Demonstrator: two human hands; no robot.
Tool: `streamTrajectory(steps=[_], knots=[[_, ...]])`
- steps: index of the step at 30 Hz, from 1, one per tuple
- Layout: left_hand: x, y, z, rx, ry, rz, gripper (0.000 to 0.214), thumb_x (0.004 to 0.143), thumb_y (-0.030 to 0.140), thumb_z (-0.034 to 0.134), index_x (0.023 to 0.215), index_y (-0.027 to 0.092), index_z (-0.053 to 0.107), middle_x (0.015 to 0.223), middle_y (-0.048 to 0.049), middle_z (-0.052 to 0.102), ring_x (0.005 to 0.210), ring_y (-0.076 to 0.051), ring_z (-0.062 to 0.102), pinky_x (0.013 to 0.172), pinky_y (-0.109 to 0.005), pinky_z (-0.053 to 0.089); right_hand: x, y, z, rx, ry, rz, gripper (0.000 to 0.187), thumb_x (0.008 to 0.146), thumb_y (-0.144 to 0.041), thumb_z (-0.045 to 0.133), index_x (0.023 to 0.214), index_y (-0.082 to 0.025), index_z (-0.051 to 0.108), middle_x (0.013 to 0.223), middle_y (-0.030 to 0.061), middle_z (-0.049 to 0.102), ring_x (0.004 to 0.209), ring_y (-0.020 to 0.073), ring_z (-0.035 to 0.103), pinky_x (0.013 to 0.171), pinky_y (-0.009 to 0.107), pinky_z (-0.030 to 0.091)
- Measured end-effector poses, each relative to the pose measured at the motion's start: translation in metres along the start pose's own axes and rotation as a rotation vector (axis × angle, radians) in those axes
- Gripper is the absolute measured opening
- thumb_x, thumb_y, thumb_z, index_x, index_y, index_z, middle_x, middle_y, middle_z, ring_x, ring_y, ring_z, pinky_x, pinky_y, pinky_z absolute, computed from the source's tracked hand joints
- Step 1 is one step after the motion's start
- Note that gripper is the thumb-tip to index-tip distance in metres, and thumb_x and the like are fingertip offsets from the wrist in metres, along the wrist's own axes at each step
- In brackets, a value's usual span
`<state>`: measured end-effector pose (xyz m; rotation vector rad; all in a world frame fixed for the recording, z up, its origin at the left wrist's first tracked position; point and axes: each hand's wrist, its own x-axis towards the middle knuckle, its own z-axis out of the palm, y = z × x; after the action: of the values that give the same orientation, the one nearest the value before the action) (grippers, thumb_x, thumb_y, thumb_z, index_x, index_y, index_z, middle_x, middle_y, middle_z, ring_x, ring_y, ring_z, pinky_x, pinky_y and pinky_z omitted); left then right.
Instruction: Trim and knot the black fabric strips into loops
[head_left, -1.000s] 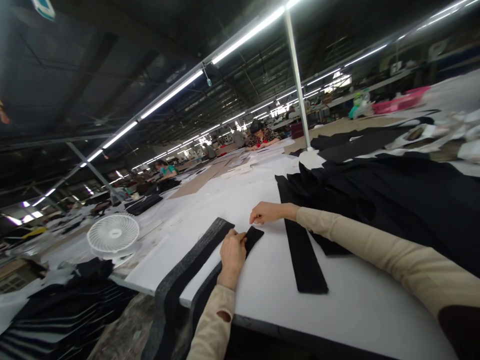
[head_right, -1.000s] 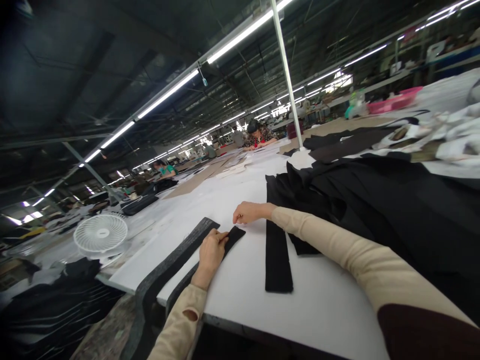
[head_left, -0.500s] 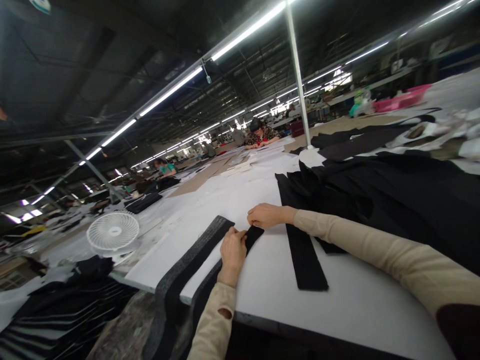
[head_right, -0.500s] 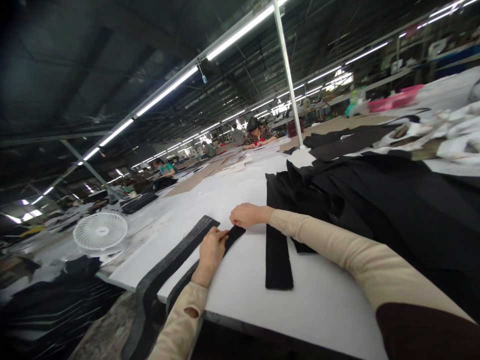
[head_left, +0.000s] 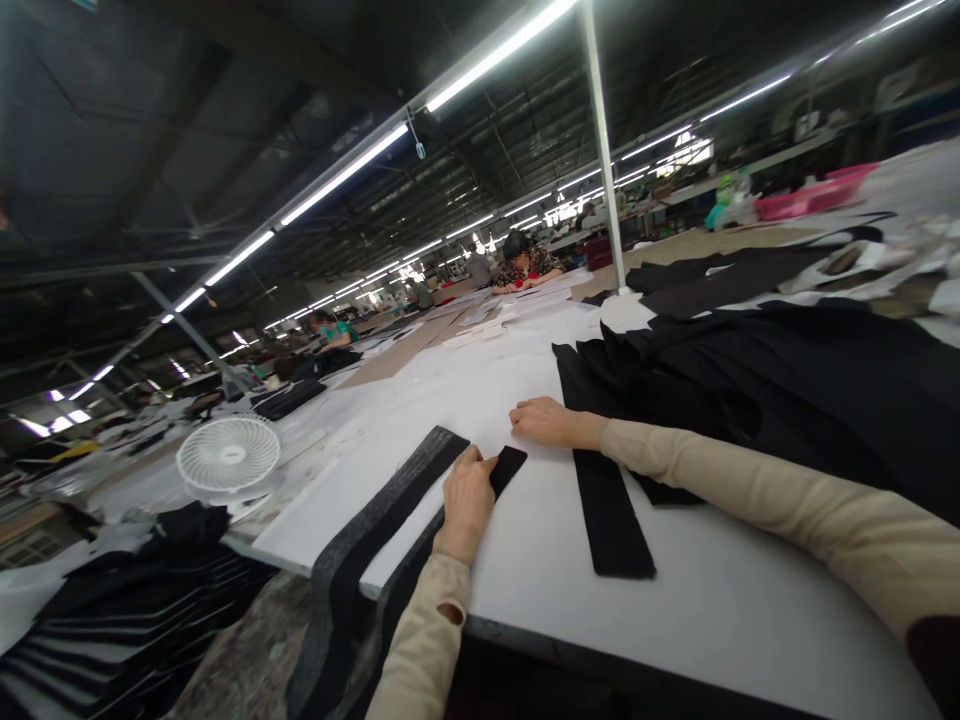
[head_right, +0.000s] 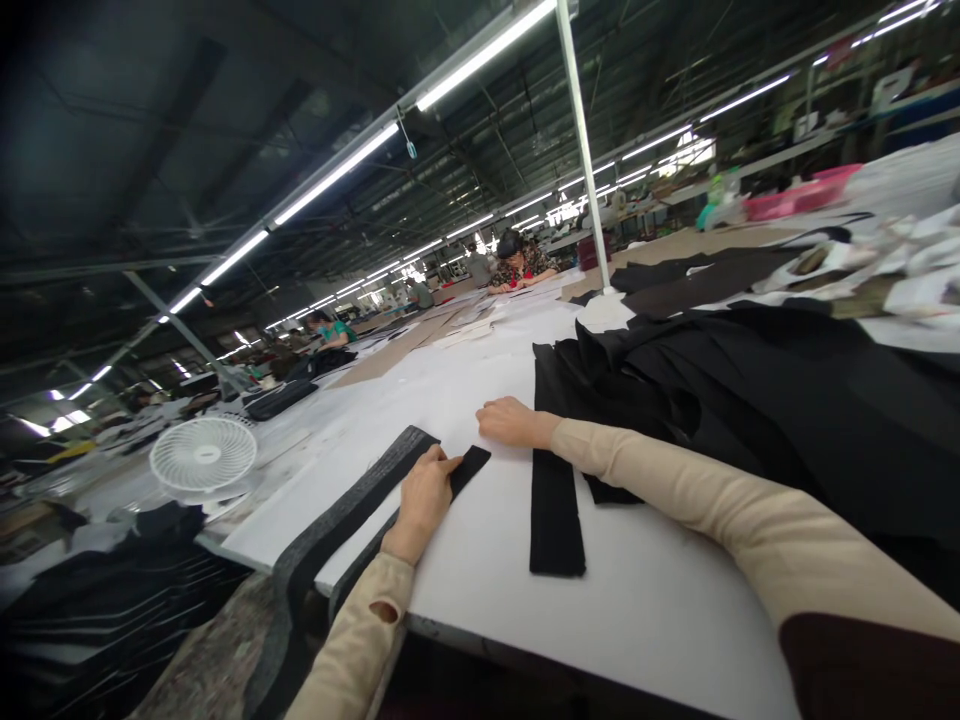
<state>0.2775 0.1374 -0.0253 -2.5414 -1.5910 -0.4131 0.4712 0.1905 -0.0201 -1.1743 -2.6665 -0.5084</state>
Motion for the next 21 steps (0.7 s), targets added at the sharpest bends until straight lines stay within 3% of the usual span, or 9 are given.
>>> streamTrajectory(steps=[4, 10, 17, 21], knots=[[0.019, 0.01, 0.003, -0.01, -0.001, -0.041, 0.04, 0.084, 0.007, 0.039, 0.1, 0.024, 0.071, 0.094, -0.0092, 0.058, 0.086, -0.018, 0.057, 0.073, -0.027, 0.042, 0.007, -0.001, -0.005, 0.166, 0.044, 0.04, 0.047, 0.077, 0.001, 0.045, 0.117, -0.018, 0.061, 0.111, 0.0081, 0.062, 0.102, 0.0174, 0.058, 0.082, 0.025, 0.044], [0.036, 0.013, 0.009, -0.103, -0.005, -0.094, 0.033, 0.086, 0.015, 0.044, 0.102, 0.021, 0.071, 0.098, -0.0118, 0.061, 0.089, -0.021, 0.06, 0.075, -0.029, 0.043, 0.008, -0.015, -0.007, 0.233, -0.114, 0.155, 0.036, 0.076, -0.002, 0.045, 0.103, -0.012, 0.067, 0.101, 0.0138, 0.065, 0.091, 0.0226, 0.062, 0.078, 0.029, 0.046], [-0.01, -0.04, -0.006, -0.249, -0.015, -0.07, 0.029, 0.082, 0.014, 0.052, 0.101, 0.025, 0.071, 0.086, -0.0023, 0.064, 0.081, -0.014, 0.061, 0.074, -0.024, 0.045, 0.006, -0.011, -0.009, 0.276, -0.172, 0.12, 0.036, 0.073, 0.001, 0.047, 0.099, -0.013, 0.068, 0.107, 0.0137, 0.064, 0.101, 0.0231, 0.059, 0.087, 0.029, 0.043], [-0.029, -0.053, -0.006, -0.322, 0.028, 0.019, 0.032, 0.084, 0.013, 0.049, 0.102, 0.026, 0.071, 0.082, -0.0015, 0.062, 0.077, -0.013, 0.059, 0.072, -0.024, 0.044, 0.007, -0.011, -0.008, 0.297, -0.196, 0.097, 0.04, 0.072, 0.001, 0.047, 0.105, -0.011, 0.068, 0.111, 0.0154, 0.062, 0.106, 0.0252, 0.057, 0.089, 0.03, 0.043]])
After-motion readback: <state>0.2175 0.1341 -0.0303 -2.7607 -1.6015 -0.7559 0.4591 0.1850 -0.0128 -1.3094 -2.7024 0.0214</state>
